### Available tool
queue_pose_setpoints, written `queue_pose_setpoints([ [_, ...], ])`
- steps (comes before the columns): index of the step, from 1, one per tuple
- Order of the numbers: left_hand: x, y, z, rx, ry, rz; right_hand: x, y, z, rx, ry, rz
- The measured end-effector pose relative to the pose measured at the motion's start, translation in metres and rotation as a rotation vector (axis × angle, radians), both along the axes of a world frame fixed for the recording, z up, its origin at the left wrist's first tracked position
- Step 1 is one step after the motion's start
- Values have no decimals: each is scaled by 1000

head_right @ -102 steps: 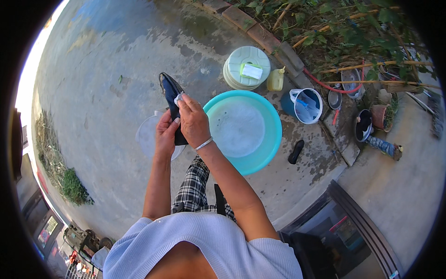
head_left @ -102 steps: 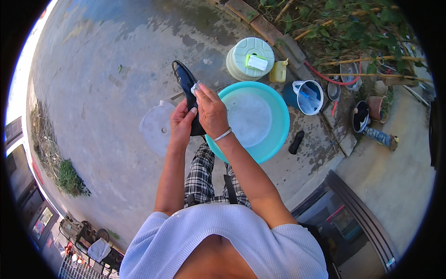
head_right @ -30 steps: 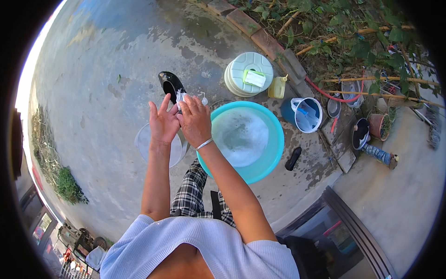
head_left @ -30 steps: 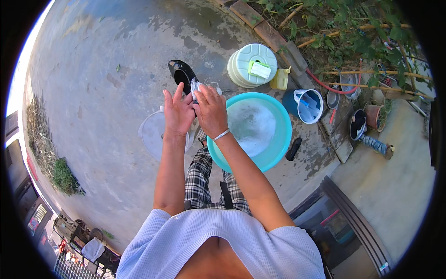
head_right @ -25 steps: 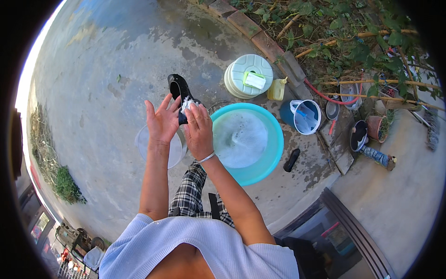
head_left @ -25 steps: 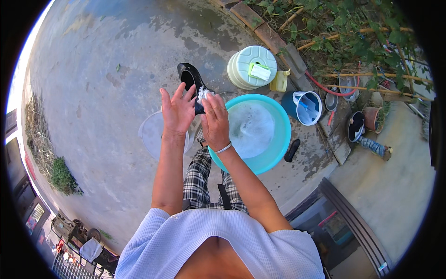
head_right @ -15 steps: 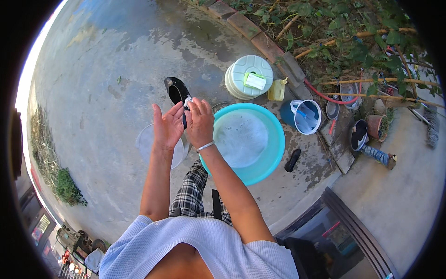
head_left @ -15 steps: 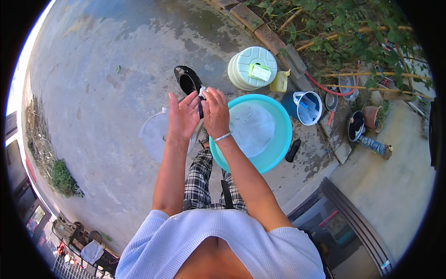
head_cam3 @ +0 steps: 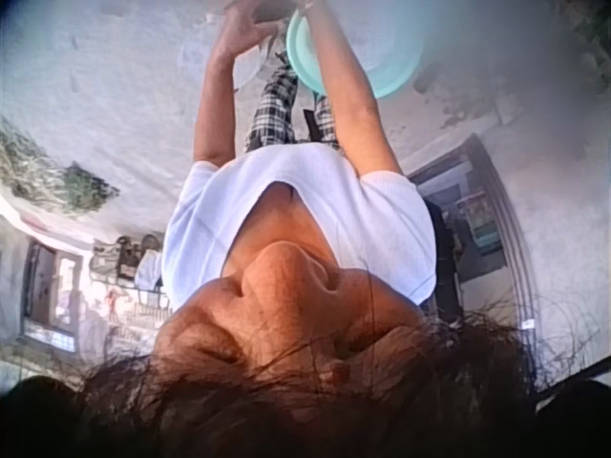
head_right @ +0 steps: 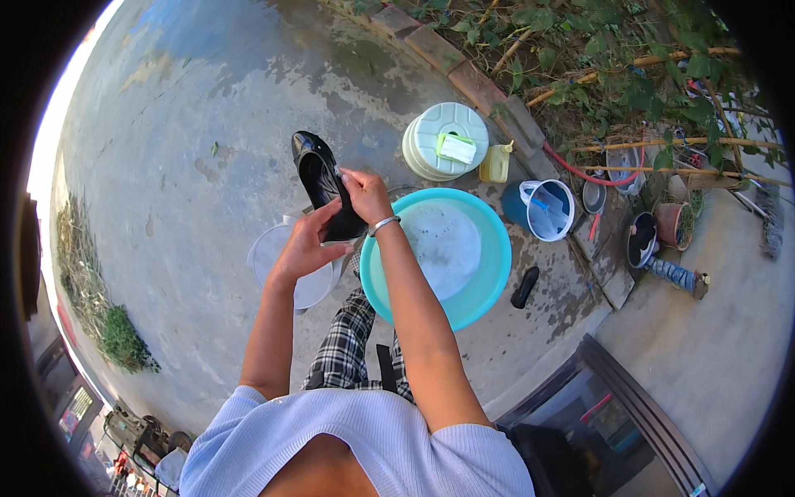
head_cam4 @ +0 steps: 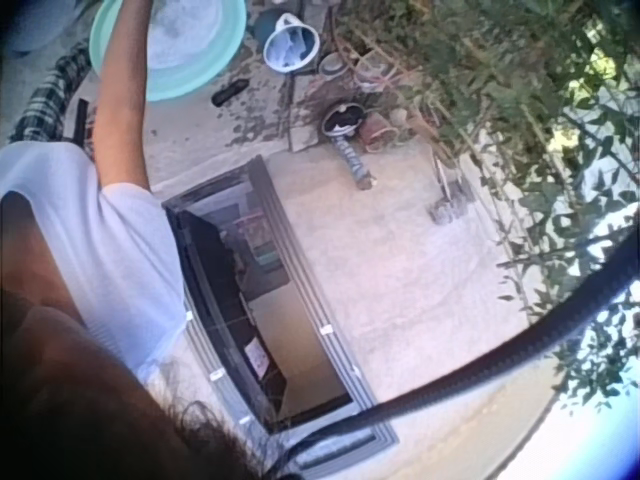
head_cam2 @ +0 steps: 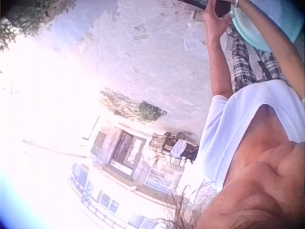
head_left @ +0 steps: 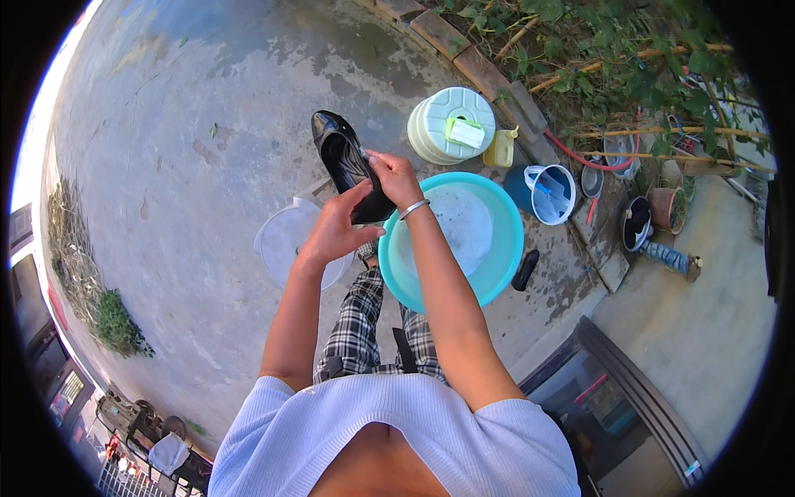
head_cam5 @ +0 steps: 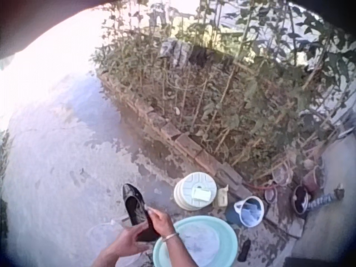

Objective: The person washes a cloth in a basin of soapy water, then uses the cloth to wipe a pair of black shoes. They briefly enter a bathroom to retrieve a tissue and continue wiping the shoes outdoors.

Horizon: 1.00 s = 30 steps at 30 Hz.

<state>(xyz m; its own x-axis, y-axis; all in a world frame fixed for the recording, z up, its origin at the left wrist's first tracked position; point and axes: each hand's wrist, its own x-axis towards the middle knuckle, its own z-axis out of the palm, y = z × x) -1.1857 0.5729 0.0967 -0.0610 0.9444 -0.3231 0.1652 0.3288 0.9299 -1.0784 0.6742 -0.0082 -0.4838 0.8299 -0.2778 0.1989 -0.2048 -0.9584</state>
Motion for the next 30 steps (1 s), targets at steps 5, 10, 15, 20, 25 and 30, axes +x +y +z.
queue_pose_setpoints([
  [5, 5, 3, 5, 135, 546, -189, 3, -12, 2, -140, 105, -116],
  [10, 4, 4, -14, 172, 480, 46, 4, -22, 28, 78, 12, -108],
  [15, 0, 10, -43, 115, 305, 256, 8, -53, 59, 506, -187, -144],
  [20, 1, 19, -53, 69, -139, 390, 15, -78, 66, 792, -293, -80],
  [25, -2, 23, -35, -198, -702, 384, 10, -40, 63, 849, -357, -86],
  [30, 5, 21, -27, -162, -979, 494, -5, -24, 73, 885, -473, -66],
])
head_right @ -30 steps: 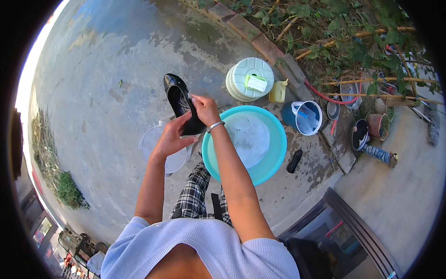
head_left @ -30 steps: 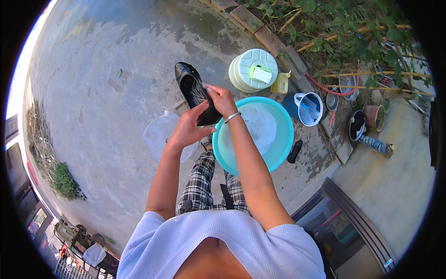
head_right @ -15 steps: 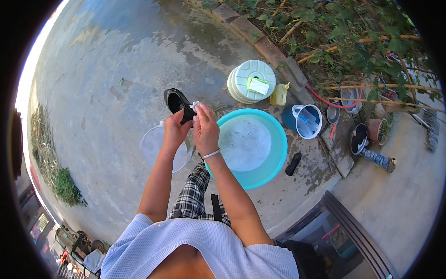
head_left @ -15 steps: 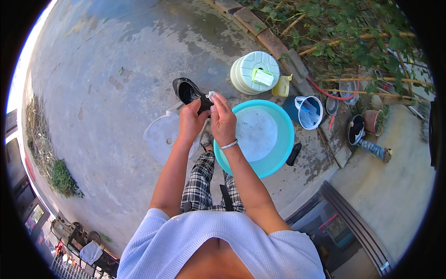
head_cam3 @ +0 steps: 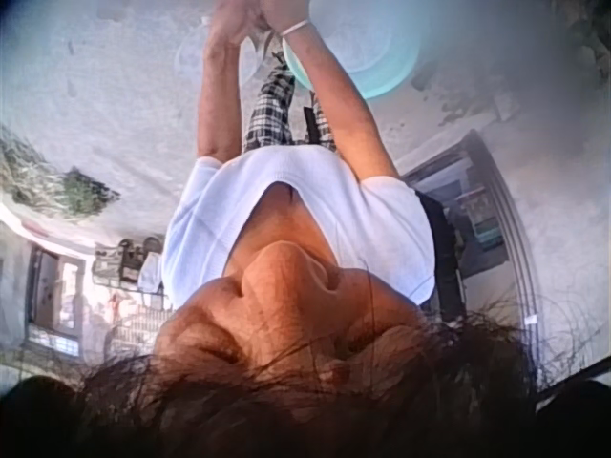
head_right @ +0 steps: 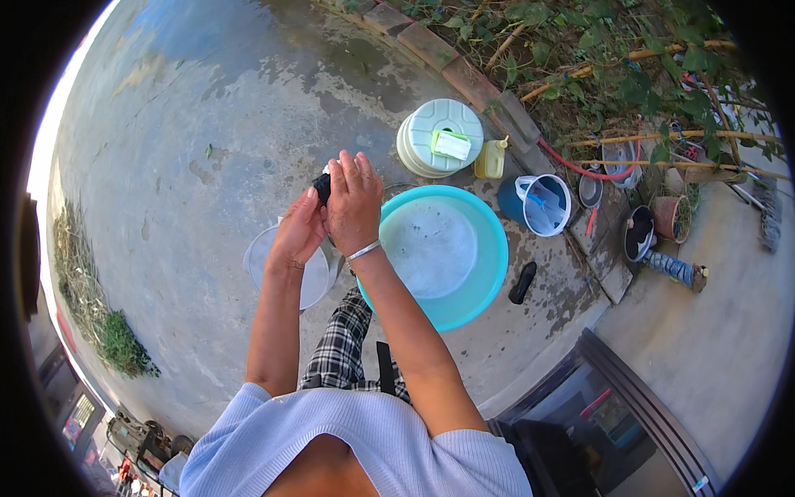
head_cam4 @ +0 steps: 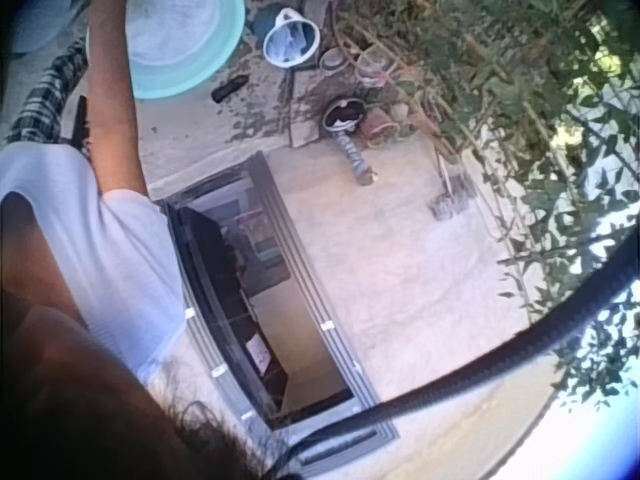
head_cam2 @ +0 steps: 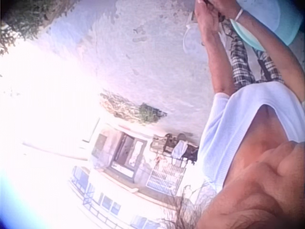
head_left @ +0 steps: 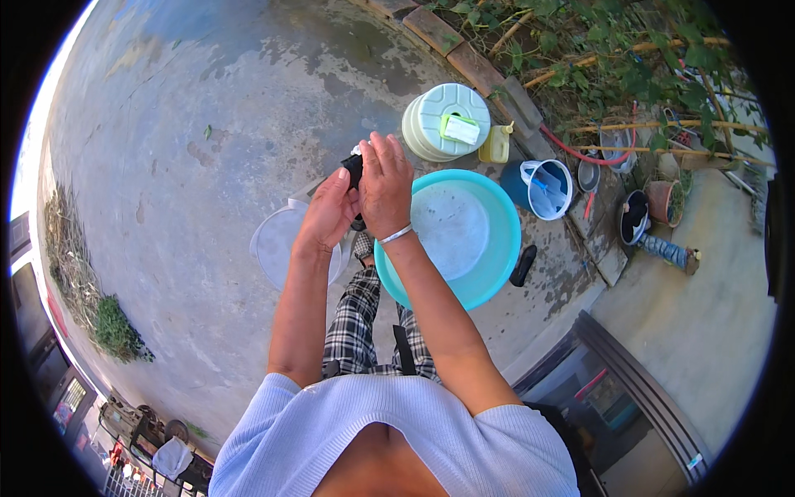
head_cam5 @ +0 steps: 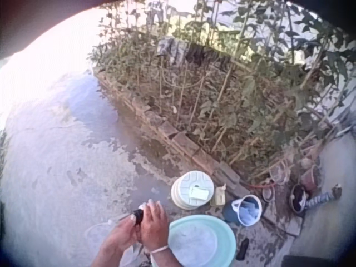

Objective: The person washes a cloth in a basin of soapy water, then uses the cloth to wipe a pair of black shoes. They briefly enter a bathroom to retrieve a tissue and continue wiping the shoes outdoors.

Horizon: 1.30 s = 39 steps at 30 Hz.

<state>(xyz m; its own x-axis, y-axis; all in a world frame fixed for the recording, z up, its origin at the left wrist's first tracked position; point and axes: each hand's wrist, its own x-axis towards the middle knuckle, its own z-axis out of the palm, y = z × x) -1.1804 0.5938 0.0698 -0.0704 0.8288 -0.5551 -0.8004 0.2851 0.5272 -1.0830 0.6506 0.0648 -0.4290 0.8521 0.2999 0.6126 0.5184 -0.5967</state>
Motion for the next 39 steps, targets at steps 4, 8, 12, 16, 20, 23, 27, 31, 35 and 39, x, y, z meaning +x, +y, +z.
queue_pose_setpoints([
  [4, -2, 1, -2, 118, -135, 118, 8, -18, -10, 100, 18, 21],
  [8, -10, -3, -11, 182, -249, 177, 11, -30, -15, 42, 154, 26],
  [12, -22, -14, -12, 239, -315, 327, 23, -50, -39, -139, 262, -61],
  [16, -40, -15, 1, 232, -333, 451, 33, -45, -45, -330, 485, -209],
  [20, -41, -22, -1, 242, -295, 430, 16, -21, -16, -322, 598, -158],
  [23, -31, -27, -6, 275, -255, 320, -11, 1, 24, -128, 549, 0],
  [27, -9, -18, 18, 151, -96, 355, -34, 7, 31, 101, 187, 87],
  [31, -17, -25, 10, 242, -168, 337, -26, 0, -3, 60, 351, -3],
  [35, -38, -33, 3, 300, -302, 491, 3, -19, -31, -299, 469, -212],
  [39, -45, -33, 9, 269, -413, 596, 29, -26, -49, -910, 964, -470],
])
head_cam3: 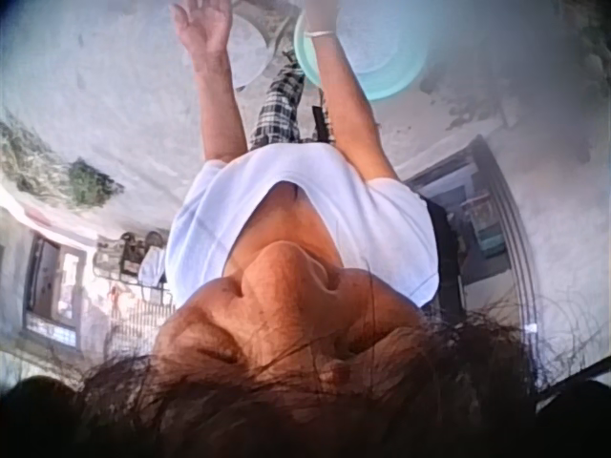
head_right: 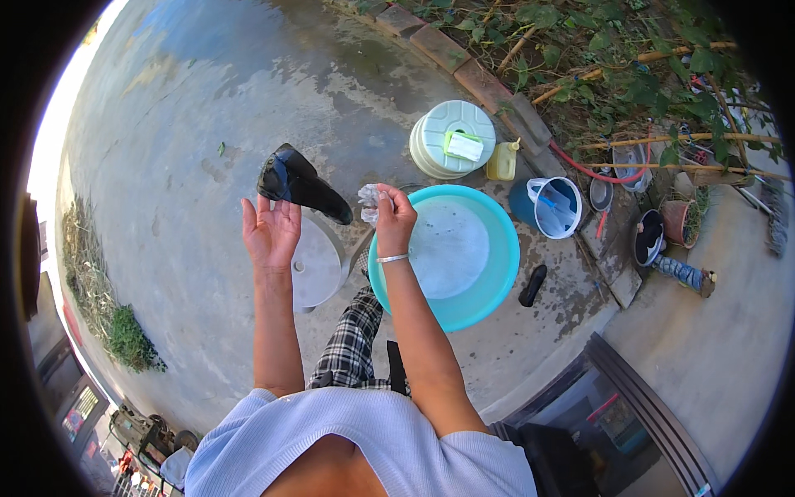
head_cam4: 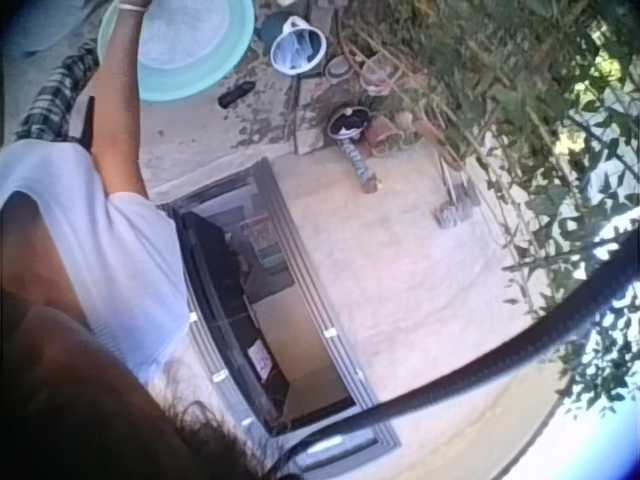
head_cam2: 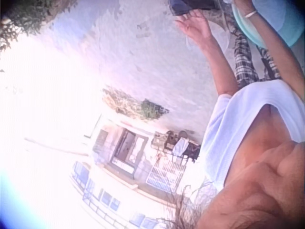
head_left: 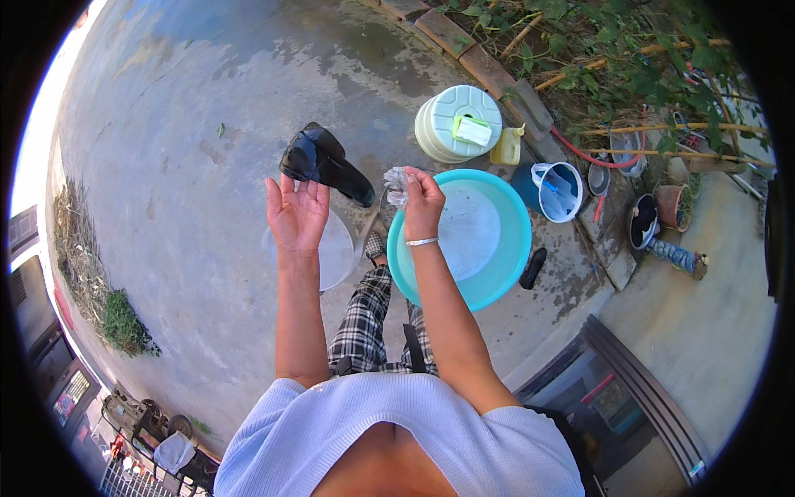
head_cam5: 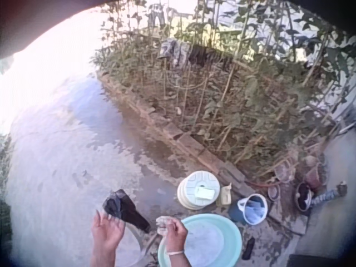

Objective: The person washes a cloth in a basin of soapy water, then uses the cloth to wipe a pair of black shoes. They briefly enter a bathroom to retrieve a tissue and continue wiping the shoes outdoors.

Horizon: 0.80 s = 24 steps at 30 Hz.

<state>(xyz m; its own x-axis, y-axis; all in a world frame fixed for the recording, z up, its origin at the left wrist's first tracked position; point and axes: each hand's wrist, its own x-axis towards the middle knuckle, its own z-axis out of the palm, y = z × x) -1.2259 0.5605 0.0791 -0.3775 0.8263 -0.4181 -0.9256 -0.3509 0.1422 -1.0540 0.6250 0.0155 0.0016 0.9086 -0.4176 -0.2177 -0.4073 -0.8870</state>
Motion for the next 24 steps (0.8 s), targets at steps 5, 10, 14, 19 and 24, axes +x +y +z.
queue_pose_setpoints([
  [5, -8, -14, -11, 55, -90, 4, 15, -21, 12, -176, 279, -26],
  [10, -6, -17, 2, 105, -120, -39, 16, -43, 46, -206, 326, 25],
  [14, 1, -19, 24, 128, -77, -112, 44, -59, 76, -249, 481, -24],
  [19, 28, -27, 68, 162, 178, -248, 118, -92, 103, -289, 555, -111],
  [24, 105, -27, 101, 116, 431, -435, 222, -143, 103, -313, 500, -282],
])
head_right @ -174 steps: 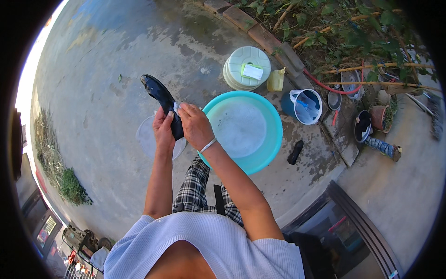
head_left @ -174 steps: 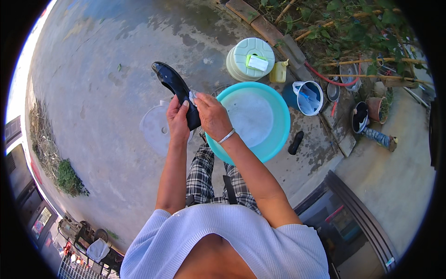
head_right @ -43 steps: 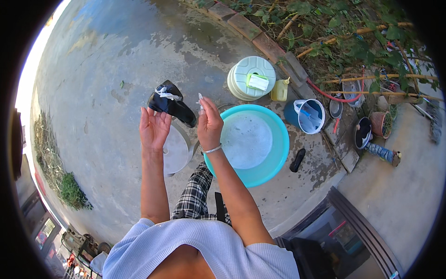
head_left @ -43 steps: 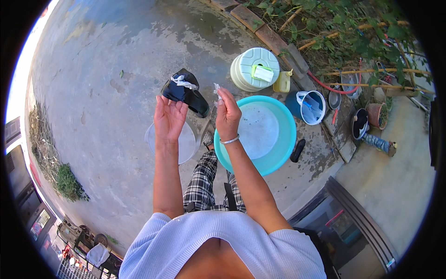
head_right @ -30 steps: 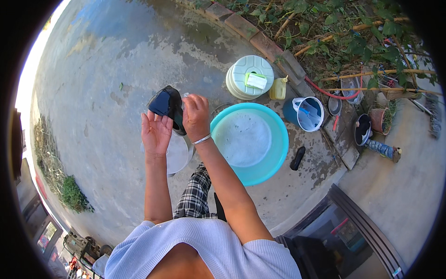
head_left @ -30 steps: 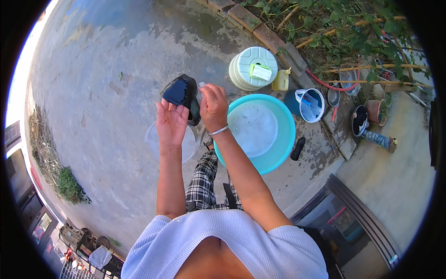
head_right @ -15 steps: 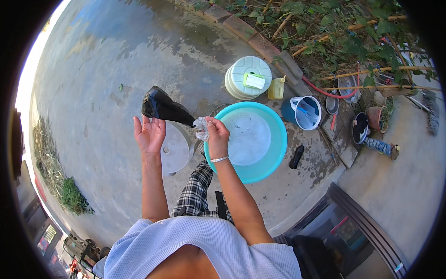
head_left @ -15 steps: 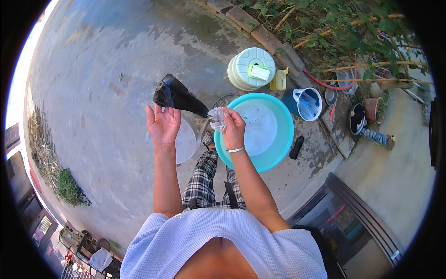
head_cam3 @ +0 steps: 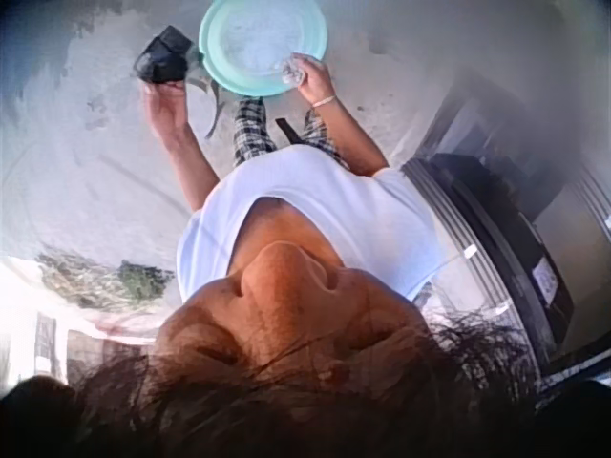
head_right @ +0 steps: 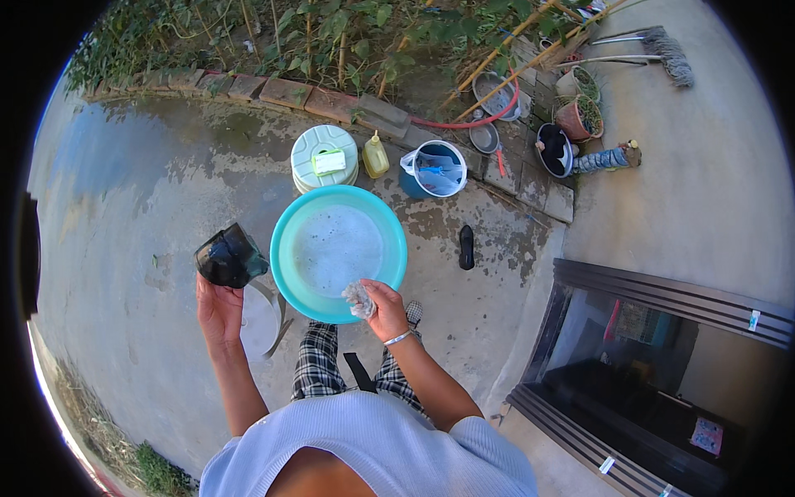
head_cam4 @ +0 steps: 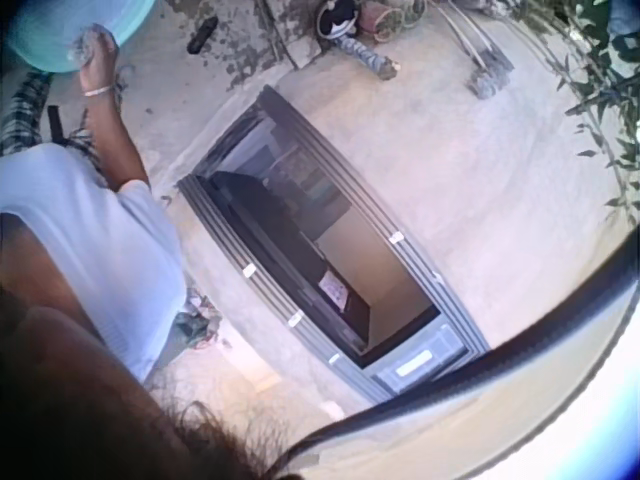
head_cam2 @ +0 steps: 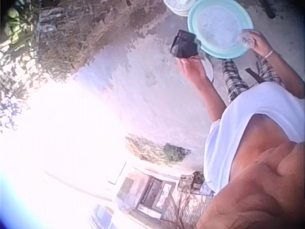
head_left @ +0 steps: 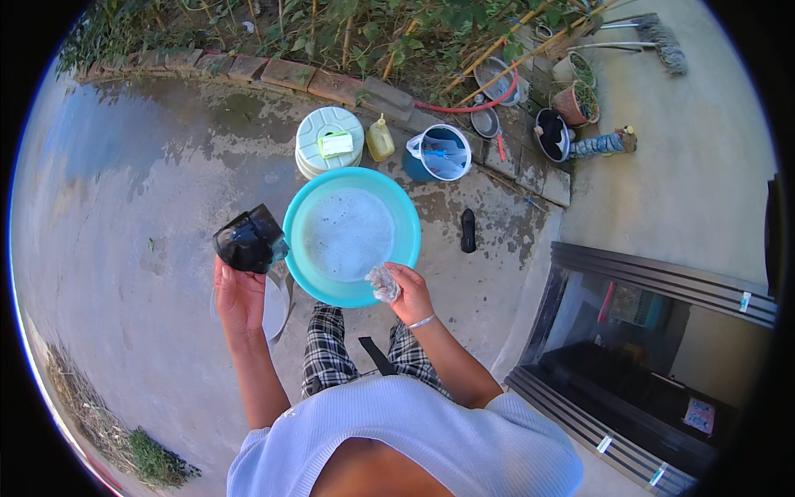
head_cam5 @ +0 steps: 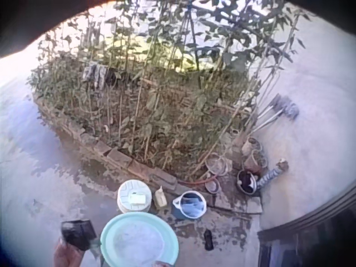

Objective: The person washes a cloth in a basin of soapy water, then uses the cloth to wipe a pair of black shoes. They briefly enter a bathroom to retrieve a tissue and continue wiping the shoes outdoors.

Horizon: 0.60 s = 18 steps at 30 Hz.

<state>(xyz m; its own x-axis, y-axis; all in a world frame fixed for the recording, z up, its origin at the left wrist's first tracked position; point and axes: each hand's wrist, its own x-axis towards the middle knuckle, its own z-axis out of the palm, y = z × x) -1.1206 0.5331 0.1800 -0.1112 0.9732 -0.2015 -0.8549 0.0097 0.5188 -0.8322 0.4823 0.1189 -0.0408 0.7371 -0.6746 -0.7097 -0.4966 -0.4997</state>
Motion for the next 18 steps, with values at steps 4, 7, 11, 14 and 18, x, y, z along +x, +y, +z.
queue_pose_setpoints([
  [4, 92, -1, 28, 5, 163, -183, 82, -34, -11, 6, 3, -154],
  [7, 170, -6, 33, -40, 213, -288, 142, -51, -19, 2, -15, -245],
  [11, 290, -13, 9, -92, 495, -458, 229, -61, -49, 20, -33, -300],
  [14, 384, -18, -36, -35, 803, -582, 291, -64, -91, 7, -82, -382],
  [18, 476, -28, -153, 124, 1370, -631, 350, -75, -166, -115, -141, -471],
])
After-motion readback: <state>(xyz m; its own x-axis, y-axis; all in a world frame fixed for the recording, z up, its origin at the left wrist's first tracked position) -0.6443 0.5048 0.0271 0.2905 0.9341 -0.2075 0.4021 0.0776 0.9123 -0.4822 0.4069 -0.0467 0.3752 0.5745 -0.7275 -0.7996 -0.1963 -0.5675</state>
